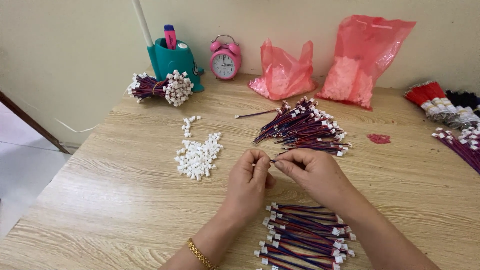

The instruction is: Assembling small electronic wire connectors by manually attaching plastic housings to wire bundles.

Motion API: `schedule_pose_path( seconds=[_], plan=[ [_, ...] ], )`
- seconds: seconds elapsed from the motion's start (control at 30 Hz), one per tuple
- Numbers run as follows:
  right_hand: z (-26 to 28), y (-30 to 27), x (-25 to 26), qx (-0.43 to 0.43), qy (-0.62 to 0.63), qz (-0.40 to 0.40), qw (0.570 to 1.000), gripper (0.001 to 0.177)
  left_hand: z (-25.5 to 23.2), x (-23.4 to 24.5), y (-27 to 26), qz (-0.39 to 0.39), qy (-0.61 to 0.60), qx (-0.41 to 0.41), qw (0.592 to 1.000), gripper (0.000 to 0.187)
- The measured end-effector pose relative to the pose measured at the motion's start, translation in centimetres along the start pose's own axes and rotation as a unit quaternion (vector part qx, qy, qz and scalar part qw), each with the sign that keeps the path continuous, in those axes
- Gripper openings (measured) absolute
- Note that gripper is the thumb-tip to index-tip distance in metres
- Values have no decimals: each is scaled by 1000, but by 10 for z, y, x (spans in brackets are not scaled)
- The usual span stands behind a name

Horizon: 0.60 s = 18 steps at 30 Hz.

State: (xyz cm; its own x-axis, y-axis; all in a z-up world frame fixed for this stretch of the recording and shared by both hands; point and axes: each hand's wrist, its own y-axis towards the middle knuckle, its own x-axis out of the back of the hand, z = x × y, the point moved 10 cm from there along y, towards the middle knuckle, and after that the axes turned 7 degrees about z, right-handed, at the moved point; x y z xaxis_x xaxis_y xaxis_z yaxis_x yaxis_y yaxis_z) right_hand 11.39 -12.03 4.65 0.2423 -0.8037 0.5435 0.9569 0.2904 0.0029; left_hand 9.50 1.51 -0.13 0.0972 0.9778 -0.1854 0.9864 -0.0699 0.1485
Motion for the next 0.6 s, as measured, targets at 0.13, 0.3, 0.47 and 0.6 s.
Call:
schedule_pose_path(
  seconds=[0.13,0.3,0.47,0.6],
  plan=[
    [1,0,2,-9,-5,-10,1000,17,-7,-3,-2,-12,-8,-6,1000,19],
    [7,-4,2,-8,-50,-3,999,18,17,1,4,-17,-32,26,999,18],
    [7,-5,8,-1,-67,-15,998,17,17,14,5,-48,-78,68,993,21],
    [7,-7,8,0,-72,-14,997,16,13,18,2,-67,-93,95,989,23]
  ],
)
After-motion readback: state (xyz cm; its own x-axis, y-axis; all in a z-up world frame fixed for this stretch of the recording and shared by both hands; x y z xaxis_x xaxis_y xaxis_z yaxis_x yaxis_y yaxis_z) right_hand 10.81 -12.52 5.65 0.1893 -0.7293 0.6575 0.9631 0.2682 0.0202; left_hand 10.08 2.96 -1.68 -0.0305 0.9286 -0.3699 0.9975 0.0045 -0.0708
